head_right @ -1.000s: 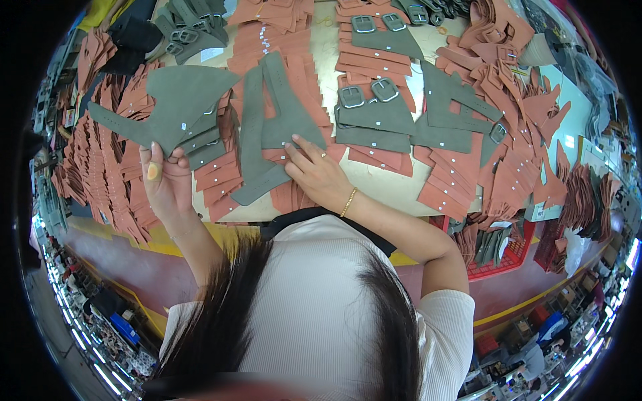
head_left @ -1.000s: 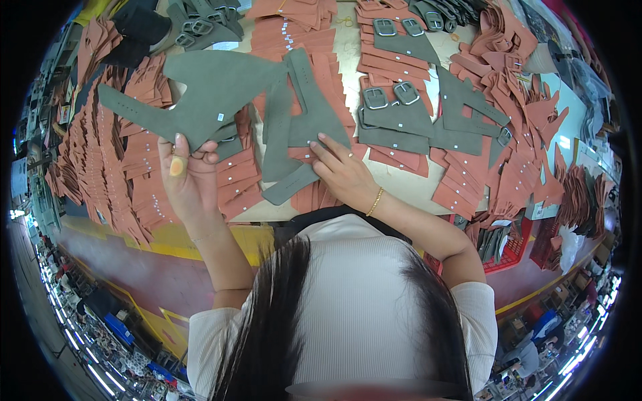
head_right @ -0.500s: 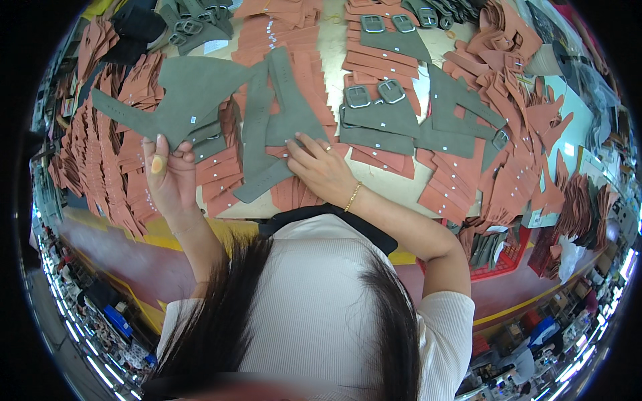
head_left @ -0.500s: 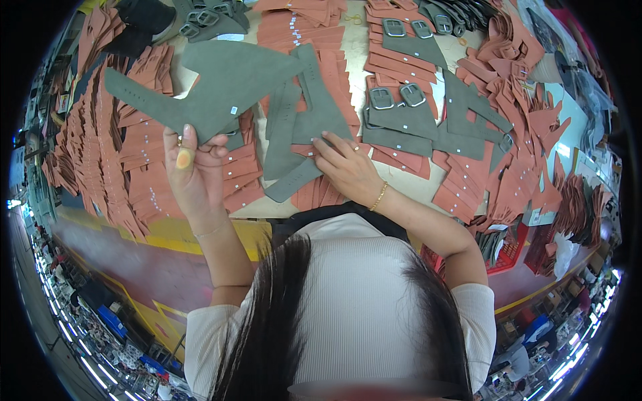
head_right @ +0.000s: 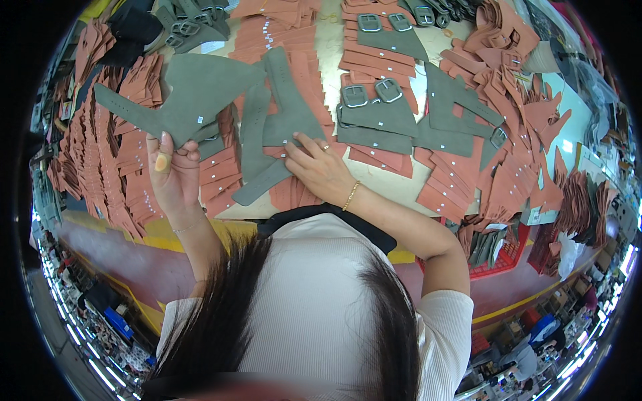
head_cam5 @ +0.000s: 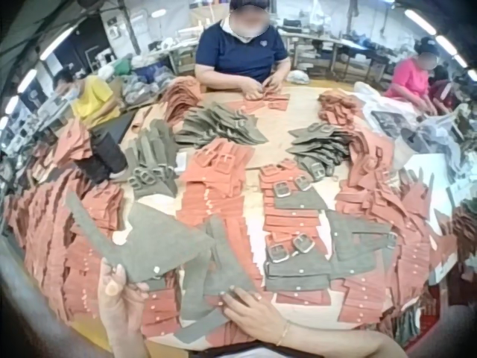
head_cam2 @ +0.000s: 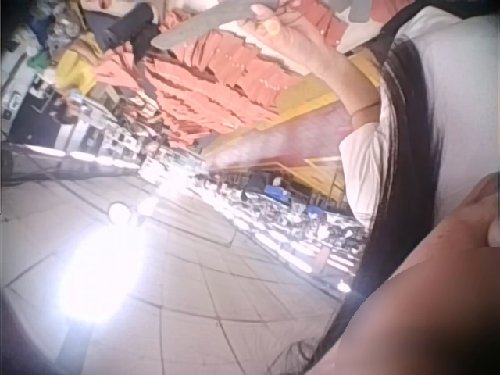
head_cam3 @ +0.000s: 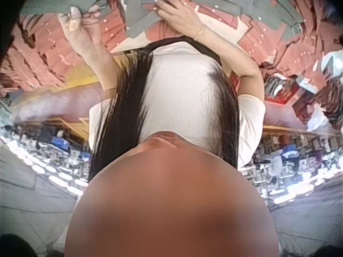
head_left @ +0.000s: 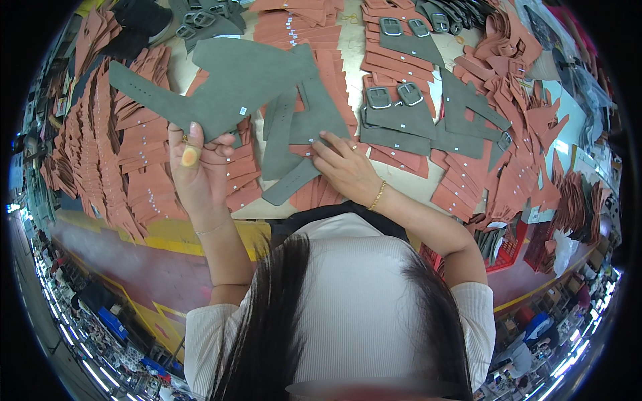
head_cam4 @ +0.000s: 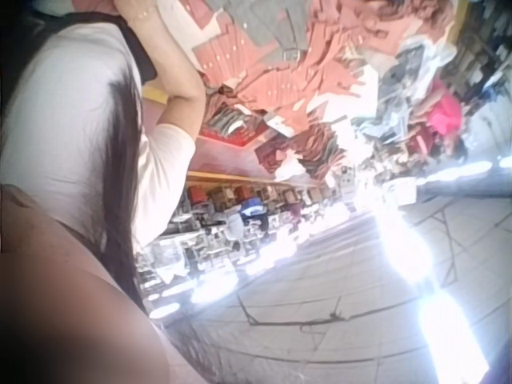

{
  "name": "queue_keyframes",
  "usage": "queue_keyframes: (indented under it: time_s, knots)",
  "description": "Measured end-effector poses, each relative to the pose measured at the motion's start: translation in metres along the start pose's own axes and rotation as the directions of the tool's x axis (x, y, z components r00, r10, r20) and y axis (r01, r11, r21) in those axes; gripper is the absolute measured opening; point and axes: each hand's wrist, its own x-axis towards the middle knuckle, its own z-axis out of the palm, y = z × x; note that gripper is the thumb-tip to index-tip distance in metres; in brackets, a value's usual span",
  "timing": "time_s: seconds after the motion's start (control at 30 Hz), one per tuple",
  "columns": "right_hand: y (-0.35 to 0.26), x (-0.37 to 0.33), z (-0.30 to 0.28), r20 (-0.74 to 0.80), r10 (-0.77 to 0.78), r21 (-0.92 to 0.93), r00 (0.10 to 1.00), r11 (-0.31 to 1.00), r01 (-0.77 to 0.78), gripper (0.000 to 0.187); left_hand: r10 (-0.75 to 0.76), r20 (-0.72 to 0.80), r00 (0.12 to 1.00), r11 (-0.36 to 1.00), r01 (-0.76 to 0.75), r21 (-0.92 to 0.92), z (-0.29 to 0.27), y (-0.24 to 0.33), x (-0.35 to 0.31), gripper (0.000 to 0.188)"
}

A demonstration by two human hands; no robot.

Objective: The person sorts and stacks pre-cut fabric pieces with metal buckles on a table. They pick up individual pieces, align them, and place them into neat piles, occasionally moving between different color groups.

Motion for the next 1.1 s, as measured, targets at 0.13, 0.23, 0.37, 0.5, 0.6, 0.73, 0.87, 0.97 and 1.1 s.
queue_keyframes:
  time_s: [0.13, 0.23, 0.37, 0.5, 0.6, 0.73, 0.87, 0.97, 1.1]
  knots:
    - [-0.001, 0.004, -0.014, 0.005, 0.039, 0.202, 0.999, 0.979, -0.039, 0.017, -0.052, 0.047, 0.998, 0.998, 0.051, 0.029, -0.002, -0.005, 0.002, 0.020]
    - [-0.007, 0.000, -0.052, 0.155, 0.251, 0.479, 0.956, 0.827, -0.295, 0.018, -0.151, 0.097, 0.984, 0.988, 0.149, 0.030, -0.010, -0.017, 0.005, 0.021]
    - [0.016, -0.023, -0.146, 0.337, 0.382, 0.493, 0.861, 0.707, -0.507, 0.018, -0.362, -0.105, 0.926, 0.838, 0.373, 0.398, -0.018, -0.058, 0.017, 0.024]
    - [0.024, -0.050, -0.211, 0.385, 0.563, 0.330, 0.731, 0.656, -0.679, 0.018, -0.102, -0.095, 0.990, 0.291, 0.121, 0.949, -0.017, -0.083, 0.018, 0.027]
    - [0.021, -0.058, -0.226, 0.275, 0.685, 0.325, 0.674, 0.594, -0.736, 0.019, -0.073, -0.081, 0.994, 0.144, 0.091, 0.985, -0.013, -0.084, 0.016, 0.028]
    - [0.023, -0.046, -0.220, 0.186, 0.712, 0.422, 0.677, 0.564, -0.710, 0.019, -0.085, 0.028, 0.996, -0.006, -0.029, 1.000, -0.009, -0.077, 0.022, 0.025]
    - [0.013, -0.019, -0.198, 0.104, 0.687, 0.828, 0.719, 0.340, -0.445, 0.018, -0.232, -0.077, 0.970, -0.014, 0.075, 0.997, -0.009, -0.078, 0.031, 0.025]
    - [0.010, 0.006, -0.175, 0.013, 0.638, 0.969, 0.770, 0.182, -0.167, 0.019, -0.167, 0.053, 0.985, 0.064, -0.043, 0.997, -0.010, -0.087, 0.032, 0.027]
    - [0.004, 0.030, -0.160, -0.037, 0.606, 0.999, 0.795, 0.024, 0.029, 0.019, -0.080, 0.171, 0.982, 0.149, -0.158, 0.976, -0.018, -0.095, 0.033, 0.027]
